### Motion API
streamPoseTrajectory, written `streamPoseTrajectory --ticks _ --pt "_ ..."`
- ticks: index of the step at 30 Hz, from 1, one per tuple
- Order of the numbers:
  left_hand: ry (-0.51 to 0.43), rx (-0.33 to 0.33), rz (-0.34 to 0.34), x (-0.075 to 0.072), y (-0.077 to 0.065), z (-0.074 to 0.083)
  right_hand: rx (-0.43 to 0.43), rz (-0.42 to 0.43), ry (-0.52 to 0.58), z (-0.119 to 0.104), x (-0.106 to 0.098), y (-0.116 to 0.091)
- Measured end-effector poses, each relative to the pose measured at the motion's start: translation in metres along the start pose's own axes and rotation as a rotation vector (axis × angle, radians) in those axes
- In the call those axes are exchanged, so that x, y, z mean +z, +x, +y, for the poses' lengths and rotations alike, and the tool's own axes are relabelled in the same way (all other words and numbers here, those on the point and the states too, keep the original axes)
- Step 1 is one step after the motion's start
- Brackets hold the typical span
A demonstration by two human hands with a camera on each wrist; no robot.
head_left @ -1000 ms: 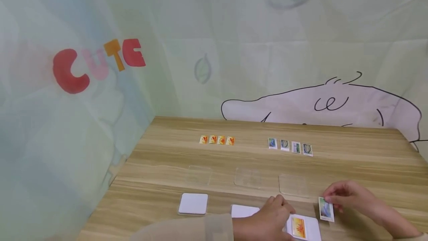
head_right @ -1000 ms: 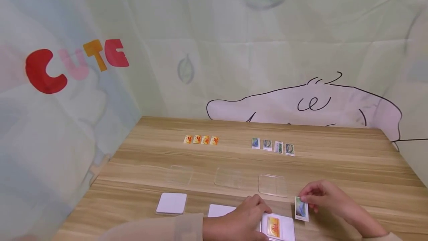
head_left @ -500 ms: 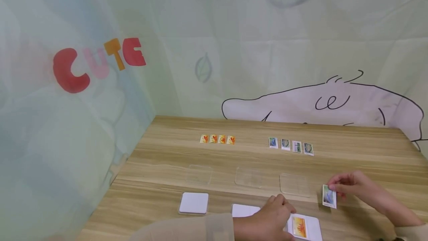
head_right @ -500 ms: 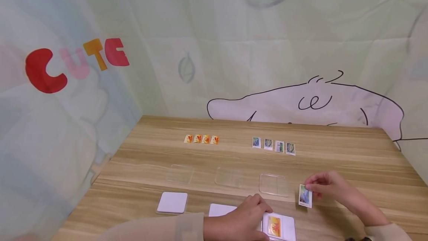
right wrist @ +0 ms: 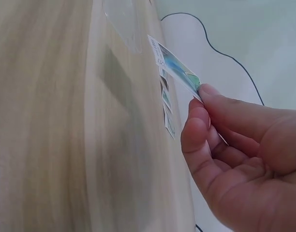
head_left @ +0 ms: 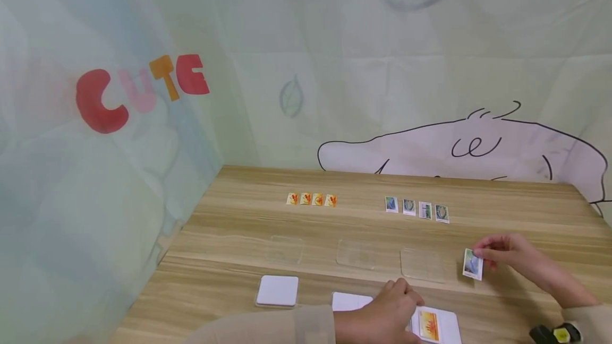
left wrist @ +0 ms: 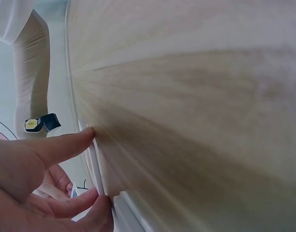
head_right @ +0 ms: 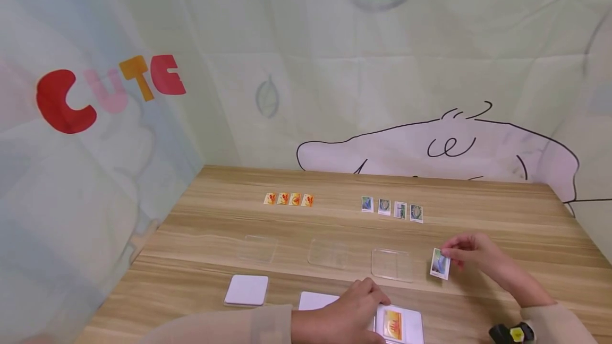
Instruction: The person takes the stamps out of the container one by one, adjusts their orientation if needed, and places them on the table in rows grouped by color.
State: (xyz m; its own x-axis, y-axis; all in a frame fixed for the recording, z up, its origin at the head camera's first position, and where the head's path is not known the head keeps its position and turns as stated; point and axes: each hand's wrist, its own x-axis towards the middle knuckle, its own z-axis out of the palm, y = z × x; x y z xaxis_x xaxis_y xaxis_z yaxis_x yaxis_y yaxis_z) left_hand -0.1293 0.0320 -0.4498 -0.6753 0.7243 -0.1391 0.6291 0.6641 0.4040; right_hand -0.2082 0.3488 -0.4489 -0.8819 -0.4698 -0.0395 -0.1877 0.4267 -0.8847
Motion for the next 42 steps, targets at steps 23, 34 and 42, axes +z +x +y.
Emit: streamPoseTrajectory --ticks 23,34,42 --pt "-0.008 0.008 0.001 -0.002 0.0 0.0 0.111 0.091 -0.087 0.008 -0.021 0.02" --pt "0.011 0.008 0.003 0.0 0.001 0.0 0.187 0.13 -0.118 0.013 -0.03 0.029" --pt "0.026 0.012 0.015 0.0 0.001 0.0 0.195 0.127 -0.125 0.015 -0.034 0.034"
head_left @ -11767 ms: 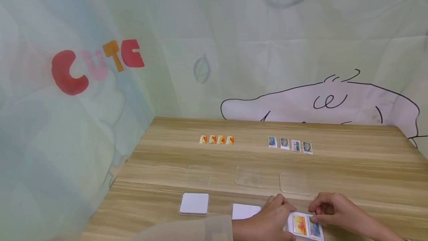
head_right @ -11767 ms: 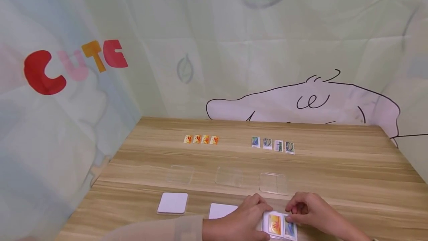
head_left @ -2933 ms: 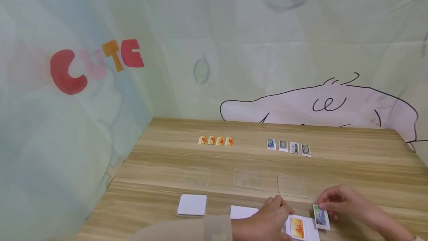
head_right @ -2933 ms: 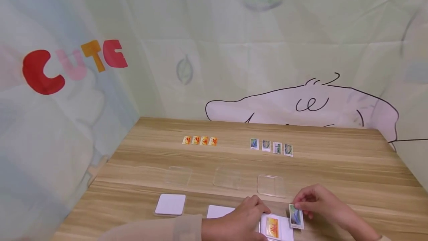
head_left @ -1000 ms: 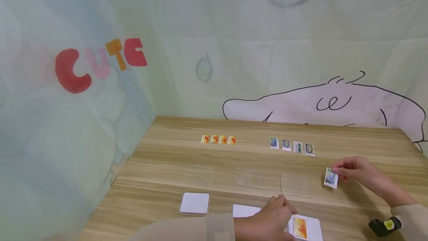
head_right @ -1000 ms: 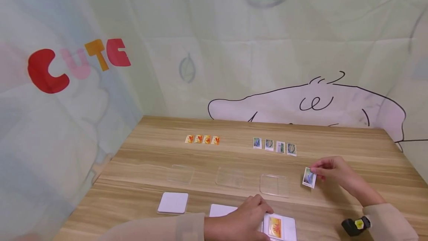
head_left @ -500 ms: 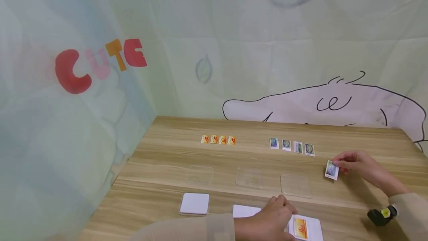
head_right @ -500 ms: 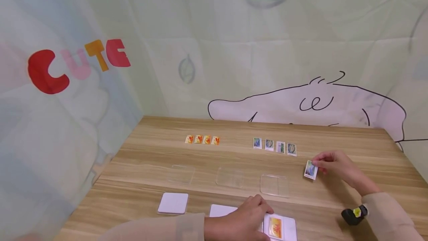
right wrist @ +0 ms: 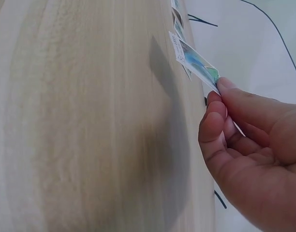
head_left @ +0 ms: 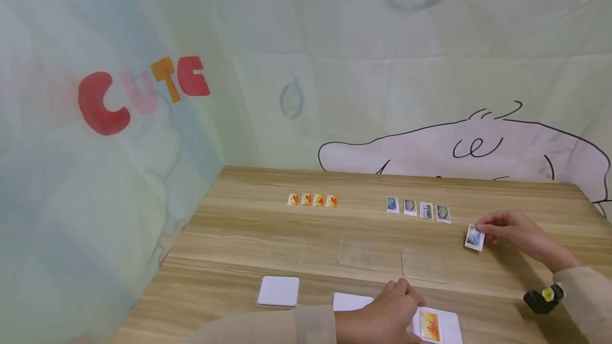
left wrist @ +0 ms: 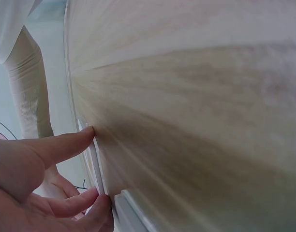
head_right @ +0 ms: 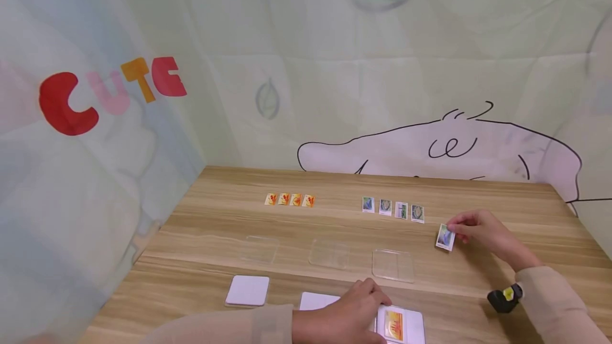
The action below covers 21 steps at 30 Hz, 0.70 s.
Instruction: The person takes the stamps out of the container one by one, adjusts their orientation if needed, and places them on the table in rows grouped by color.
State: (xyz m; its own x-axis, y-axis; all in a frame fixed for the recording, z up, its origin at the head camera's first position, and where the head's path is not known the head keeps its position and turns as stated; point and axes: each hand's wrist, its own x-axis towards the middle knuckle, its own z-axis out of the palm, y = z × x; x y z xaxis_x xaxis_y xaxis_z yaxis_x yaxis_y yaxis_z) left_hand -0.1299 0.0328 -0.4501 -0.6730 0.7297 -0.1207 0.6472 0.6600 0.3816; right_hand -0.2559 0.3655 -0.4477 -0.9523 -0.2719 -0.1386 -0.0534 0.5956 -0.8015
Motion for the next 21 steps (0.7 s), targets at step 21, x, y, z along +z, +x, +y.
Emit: streamPoseTrajectory --ticks 21 --pt "0.026 0.007 0.019 0.001 -0.001 0.0 -0.02 -0.007 -0.044 -0.003 -0.008 0.019"
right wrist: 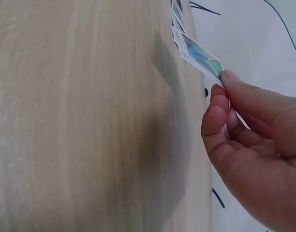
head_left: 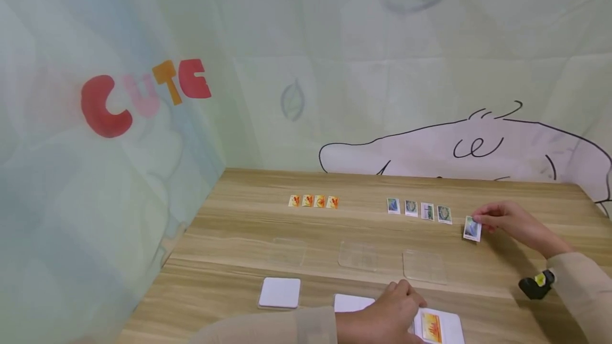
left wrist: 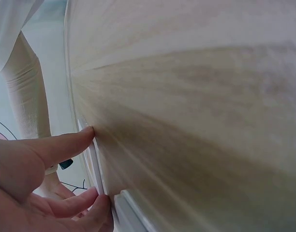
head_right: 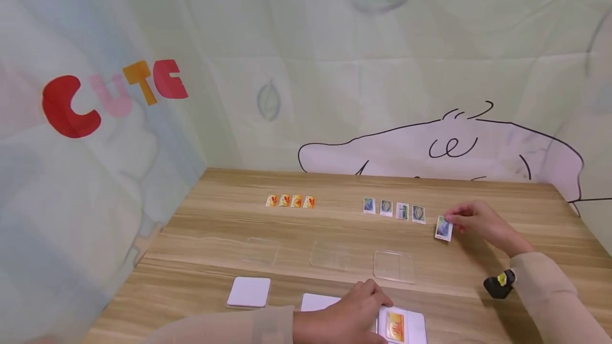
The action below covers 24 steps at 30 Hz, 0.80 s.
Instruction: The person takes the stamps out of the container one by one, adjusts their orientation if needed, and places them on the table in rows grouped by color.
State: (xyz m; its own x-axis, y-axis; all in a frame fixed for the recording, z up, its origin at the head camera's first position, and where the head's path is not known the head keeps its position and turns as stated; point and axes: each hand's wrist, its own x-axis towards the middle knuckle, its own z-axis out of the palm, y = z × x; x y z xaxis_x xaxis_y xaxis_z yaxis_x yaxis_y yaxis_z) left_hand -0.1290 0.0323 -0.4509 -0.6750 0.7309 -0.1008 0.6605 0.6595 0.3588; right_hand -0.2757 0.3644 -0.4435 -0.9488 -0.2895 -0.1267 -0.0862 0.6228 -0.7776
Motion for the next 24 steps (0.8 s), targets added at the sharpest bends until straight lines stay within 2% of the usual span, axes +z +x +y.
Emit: streamPoseTrajectory --ticks 11,17,24 --pt "-0.027 -0.008 -0.02 -0.001 0.001 -0.001 -0.041 0.01 -0.007 0.005 -0.005 0.013" --pt "-0.021 -0.007 -0.021 -0.001 0.002 -0.001 -0.013 0.013 -0.019 0.003 -0.006 0.018" --pt "0.0 0.006 -0.015 -0.002 0.002 -0.001 -0.03 0.02 -0.031 0.002 -0.005 0.023"
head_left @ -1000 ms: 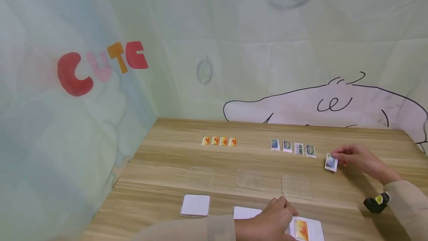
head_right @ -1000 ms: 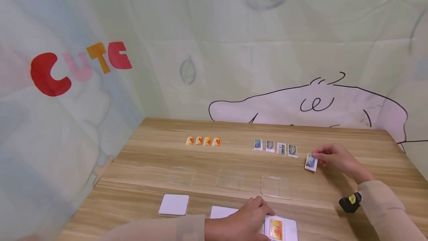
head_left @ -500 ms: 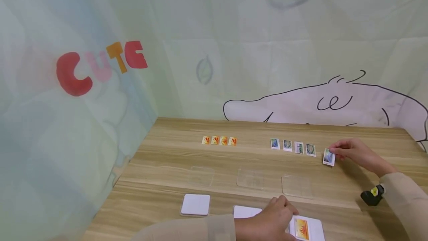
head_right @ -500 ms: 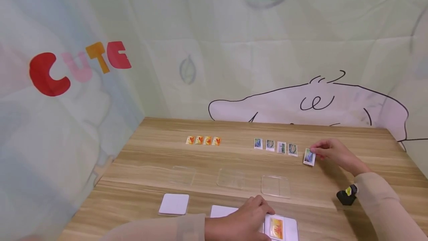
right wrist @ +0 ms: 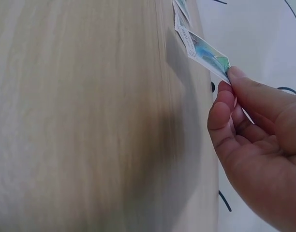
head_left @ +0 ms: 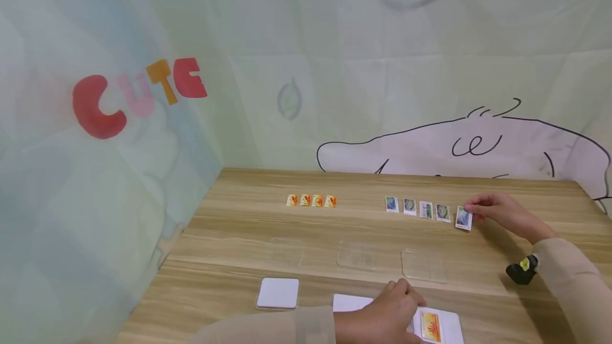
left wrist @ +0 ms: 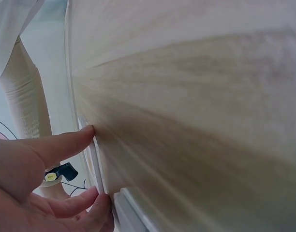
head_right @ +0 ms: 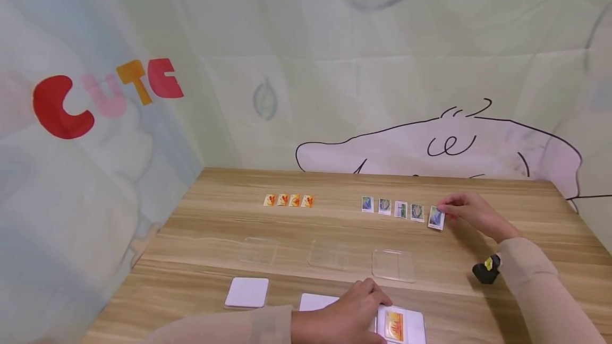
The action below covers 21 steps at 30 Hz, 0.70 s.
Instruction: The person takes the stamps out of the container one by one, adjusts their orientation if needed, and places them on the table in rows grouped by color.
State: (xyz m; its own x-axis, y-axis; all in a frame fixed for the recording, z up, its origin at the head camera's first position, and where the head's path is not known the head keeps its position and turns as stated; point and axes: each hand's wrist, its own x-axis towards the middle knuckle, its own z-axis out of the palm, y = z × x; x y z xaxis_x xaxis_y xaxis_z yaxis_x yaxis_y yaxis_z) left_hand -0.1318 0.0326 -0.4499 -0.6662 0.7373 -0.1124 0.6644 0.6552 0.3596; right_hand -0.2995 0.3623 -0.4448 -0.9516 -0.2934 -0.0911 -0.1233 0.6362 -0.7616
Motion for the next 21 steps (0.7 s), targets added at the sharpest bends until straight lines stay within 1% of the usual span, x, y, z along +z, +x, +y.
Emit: streamPoseTrajectory --ticks 8,11,15,21 --pt "-0.019 -0.015 -0.008 -0.001 -0.0006 0.0009 0.006 -0.005 0.038 -0.0022 0.0002 0.006" --pt "-0.018 -0.009 -0.008 -0.0011 -0.0008 0.0009 0.004 -0.009 0.038 -0.0027 -0.0004 0.0067" --pt "-0.004 -0.004 0.0 -0.0015 -0.0007 0.001 0.005 -0.007 0.018 -0.0038 -0.0015 0.0079" --pt "0.009 0.009 0.008 -0.0014 -0.0005 0.0 -0.016 -0.011 -0.014 -0.004 -0.0015 0.0105"
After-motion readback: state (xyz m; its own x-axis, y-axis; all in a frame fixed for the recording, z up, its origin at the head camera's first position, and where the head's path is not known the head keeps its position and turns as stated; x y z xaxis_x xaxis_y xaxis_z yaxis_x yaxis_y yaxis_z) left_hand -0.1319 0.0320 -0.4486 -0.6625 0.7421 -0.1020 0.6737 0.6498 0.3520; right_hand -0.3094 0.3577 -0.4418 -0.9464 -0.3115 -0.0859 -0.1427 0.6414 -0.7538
